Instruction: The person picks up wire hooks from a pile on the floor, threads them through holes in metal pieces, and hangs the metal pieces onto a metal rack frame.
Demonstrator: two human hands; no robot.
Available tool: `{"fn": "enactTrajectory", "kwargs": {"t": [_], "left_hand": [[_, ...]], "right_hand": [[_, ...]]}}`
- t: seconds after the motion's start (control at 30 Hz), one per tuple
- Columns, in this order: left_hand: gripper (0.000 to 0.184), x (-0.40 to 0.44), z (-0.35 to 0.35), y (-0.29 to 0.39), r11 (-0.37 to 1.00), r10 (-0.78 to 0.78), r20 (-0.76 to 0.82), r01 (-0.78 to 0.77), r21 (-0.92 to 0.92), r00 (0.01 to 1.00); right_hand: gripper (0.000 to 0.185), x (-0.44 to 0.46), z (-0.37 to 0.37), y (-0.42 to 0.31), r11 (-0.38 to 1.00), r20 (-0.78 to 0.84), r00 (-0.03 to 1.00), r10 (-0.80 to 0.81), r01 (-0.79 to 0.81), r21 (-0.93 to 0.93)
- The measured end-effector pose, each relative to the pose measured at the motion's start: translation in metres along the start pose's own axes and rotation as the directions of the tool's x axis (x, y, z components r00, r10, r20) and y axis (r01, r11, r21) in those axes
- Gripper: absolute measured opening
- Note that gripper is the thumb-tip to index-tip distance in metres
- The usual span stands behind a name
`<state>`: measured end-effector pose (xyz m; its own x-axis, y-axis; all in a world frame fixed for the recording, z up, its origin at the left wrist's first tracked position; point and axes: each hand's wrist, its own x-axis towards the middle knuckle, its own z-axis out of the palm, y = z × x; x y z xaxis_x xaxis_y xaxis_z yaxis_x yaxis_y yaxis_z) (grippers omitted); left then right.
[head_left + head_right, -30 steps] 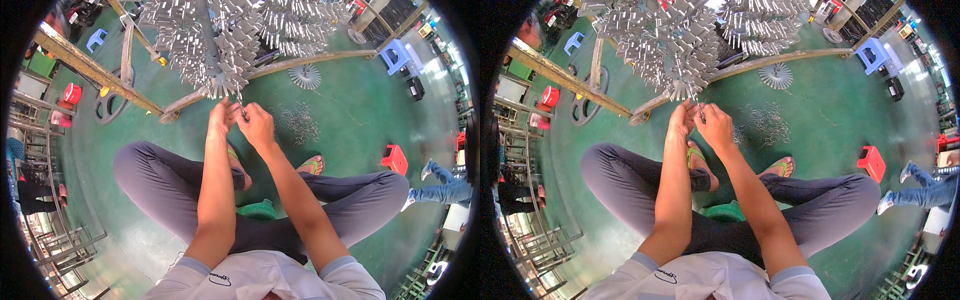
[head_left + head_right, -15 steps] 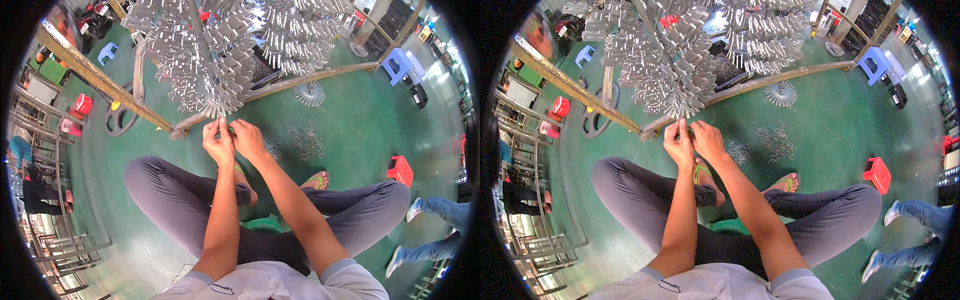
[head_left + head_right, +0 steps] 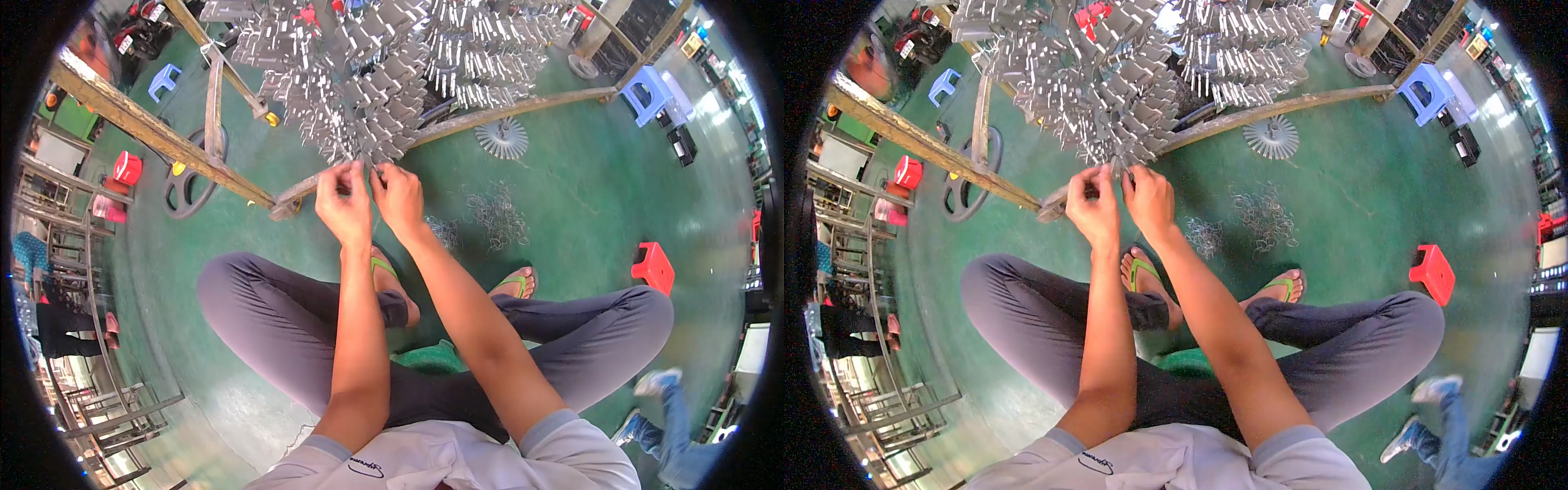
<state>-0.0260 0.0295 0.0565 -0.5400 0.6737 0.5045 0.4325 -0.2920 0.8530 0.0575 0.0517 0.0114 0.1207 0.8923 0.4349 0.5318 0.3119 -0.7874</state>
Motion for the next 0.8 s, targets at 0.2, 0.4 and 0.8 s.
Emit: {"fn": "enactTrajectory", "kwargs": {"t": [0.2, 0.4, 0.8], "left_hand": [[0.017, -0.003, 0.013, -0.006, 0.996, 0.018, 0.200, -0.035, 0.082, 0.980], [0.024, -0.010, 0.013, -0.003, 0.993, 0.028, 0.322, -0.062, 0.097, 0.946], [0.021, -0.005, 0.007, -0.015, 0.994, 0.002, 0.237, -0.029, 0.110, 0.971]], "right_hand": [[0.019, -0.018, -0.020, 0.017, 0.993, 0.012, 0.994, -0.112, 0.112, 0.030], [0.017, -0.015, -0.061, 0.043, 0.983, 0.131, 0.986, -0.108, 0.086, 0.165], [0.030, -0.123, -0.091, 0.224, 0.914, 0.660, 0.720, 0.215, 0.089, -0.395]]}}
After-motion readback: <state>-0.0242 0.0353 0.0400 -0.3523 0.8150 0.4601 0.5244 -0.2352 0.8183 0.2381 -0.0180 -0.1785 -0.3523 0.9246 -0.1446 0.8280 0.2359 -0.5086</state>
